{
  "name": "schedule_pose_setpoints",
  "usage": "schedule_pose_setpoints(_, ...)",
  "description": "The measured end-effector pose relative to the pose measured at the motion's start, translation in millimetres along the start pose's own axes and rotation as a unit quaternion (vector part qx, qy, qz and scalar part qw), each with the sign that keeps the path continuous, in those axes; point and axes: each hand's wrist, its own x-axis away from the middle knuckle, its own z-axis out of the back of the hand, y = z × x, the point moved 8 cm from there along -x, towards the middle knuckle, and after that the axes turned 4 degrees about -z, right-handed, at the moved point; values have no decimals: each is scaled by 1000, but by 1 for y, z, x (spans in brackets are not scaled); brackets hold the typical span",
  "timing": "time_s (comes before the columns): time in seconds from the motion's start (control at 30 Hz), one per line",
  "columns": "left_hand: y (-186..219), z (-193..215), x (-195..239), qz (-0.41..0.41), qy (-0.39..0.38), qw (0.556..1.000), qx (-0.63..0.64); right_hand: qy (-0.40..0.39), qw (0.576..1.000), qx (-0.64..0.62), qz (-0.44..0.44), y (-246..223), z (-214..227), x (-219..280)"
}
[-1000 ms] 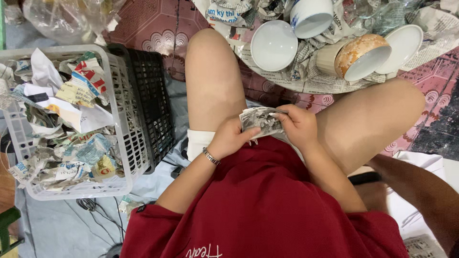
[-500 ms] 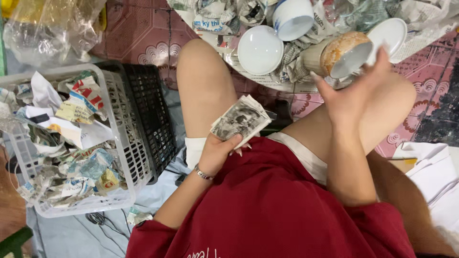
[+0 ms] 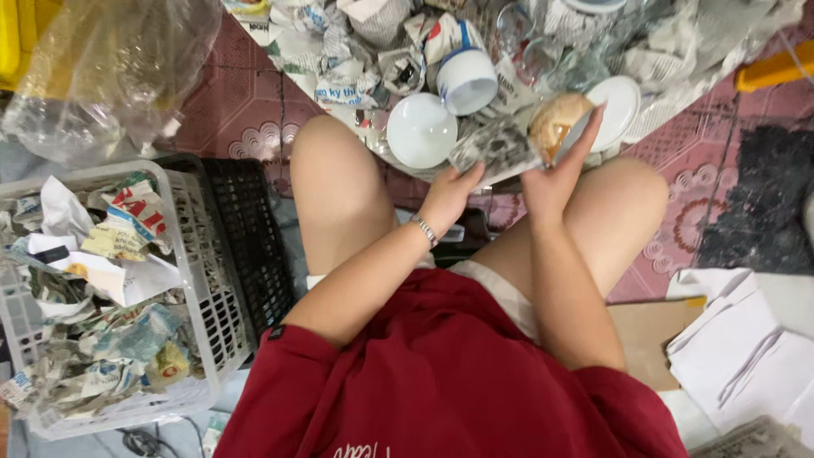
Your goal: The person sits on the floor and wraps various ceramic dishes, including bowls and cups, with pieces of newspaper. They fold the newspaper around each item and place the wrapped dishes into a pile.
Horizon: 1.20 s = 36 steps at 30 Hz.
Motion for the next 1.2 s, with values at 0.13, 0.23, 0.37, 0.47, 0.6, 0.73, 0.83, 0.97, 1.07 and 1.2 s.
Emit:
schedule_pose_setpoints(0.13, -14, 15, -4, 38, 50, 996, -61, 48, 998, -44, -22, 17, 20, 8)
schedule_pose_setpoints(0.23, -7, 14, -8, 85, 67, 986, -128, 144, 987, -43, -57, 49, 53, 20)
schedule_pose_setpoints(0.37, 25, 0, -15, 36, 39, 914, -402, 170, 969, -157, -91, 86, 72, 43)
schedule_pose_setpoints(0.47, 30, -14, -24, 38, 39, 913, -404, 151, 976, -77, -139, 88, 66, 46)
schedule_pose_setpoints(0.6, 37, -20, -38, 14, 60, 910, -410, 79, 995, 58, 16, 26, 30, 25)
schedule_pose_setpoints(0.73, 34, -18, -22, 96, 14, 965, -244, 11, 986, 161, 35, -17, 0, -1)
schedule_pose_setpoints(0.83, 50, -11, 5, 107, 17, 982, -152, -46, 985, 165, 18, -30, -10, -10)
schedule_pose_setpoints(0.97, 101, -2, 45, -118, 7, 910, -398, -57, 983, 176, 16, -35, -14, -9)
schedule_pose_setpoints(1.07, 93, -13, 54, -167, -77, 793, -581, -43, 985, 164, 23, -36, -13, -8)
schedule_pose_setpoints(1.2, 63, -29, 38, -255, -48, 615, -745, -44, 987, 151, 39, -35, -10, -5)
